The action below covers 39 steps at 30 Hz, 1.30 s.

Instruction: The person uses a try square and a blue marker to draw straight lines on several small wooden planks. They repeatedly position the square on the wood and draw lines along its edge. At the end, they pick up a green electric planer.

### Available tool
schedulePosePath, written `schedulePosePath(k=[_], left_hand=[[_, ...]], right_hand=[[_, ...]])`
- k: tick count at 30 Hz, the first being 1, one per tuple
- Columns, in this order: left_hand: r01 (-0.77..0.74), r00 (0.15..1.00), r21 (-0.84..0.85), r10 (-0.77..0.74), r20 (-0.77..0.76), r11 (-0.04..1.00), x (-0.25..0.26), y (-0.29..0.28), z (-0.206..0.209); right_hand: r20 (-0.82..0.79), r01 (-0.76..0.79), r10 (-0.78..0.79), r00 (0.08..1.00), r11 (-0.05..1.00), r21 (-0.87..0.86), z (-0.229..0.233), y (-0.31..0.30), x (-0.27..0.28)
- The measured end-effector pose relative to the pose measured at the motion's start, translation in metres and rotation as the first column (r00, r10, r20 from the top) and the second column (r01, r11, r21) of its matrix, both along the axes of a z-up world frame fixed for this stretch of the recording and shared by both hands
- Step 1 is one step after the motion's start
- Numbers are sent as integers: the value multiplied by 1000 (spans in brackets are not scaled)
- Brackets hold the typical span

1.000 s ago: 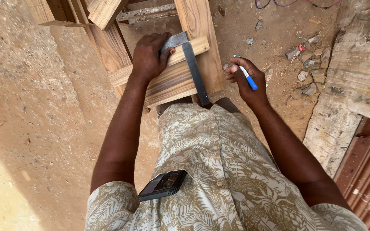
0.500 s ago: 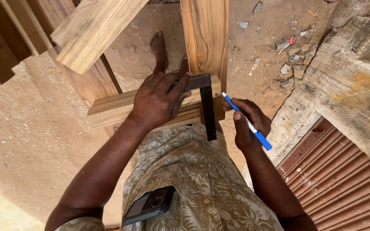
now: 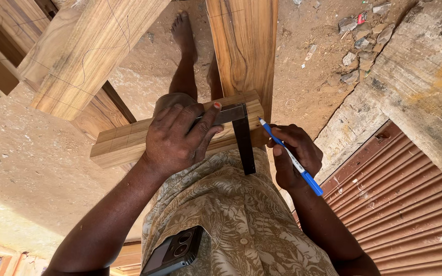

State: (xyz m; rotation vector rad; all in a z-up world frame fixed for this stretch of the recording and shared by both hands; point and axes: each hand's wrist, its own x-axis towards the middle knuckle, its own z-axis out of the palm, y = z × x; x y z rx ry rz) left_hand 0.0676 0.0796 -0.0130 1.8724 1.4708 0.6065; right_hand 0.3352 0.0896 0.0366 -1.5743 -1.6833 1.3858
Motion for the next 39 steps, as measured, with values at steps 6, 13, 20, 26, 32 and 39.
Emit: schedulePosePath(k=[6, 13, 20, 26, 32, 39], left_hand=[[19, 1000, -8, -19, 0, 1000, 0, 1, -3], [41, 999, 21, -40, -23, 999, 3, 2, -6], [53, 998, 7, -53, -46, 999, 3, 2, -8], [60, 996, 24, -59, -70, 998, 5, 1, -9], [68, 994, 41, -64, -88, 997, 4, 0, -10], [78, 993, 30, -75, -90, 997, 4, 0, -9]], right_hand=[[2, -3, 3, 1000, 1000, 7, -2, 1, -4], [83, -28, 31, 996, 999, -32, 0, 3, -8], [152, -72, 77, 985, 997, -36, -2, 8, -10], [169, -131, 122, 978, 990, 42, -4, 11, -13], [181, -175, 161, 970, 983, 61, -3, 14, -16], [207, -282, 248, 946, 946, 158, -2, 5, -6]])
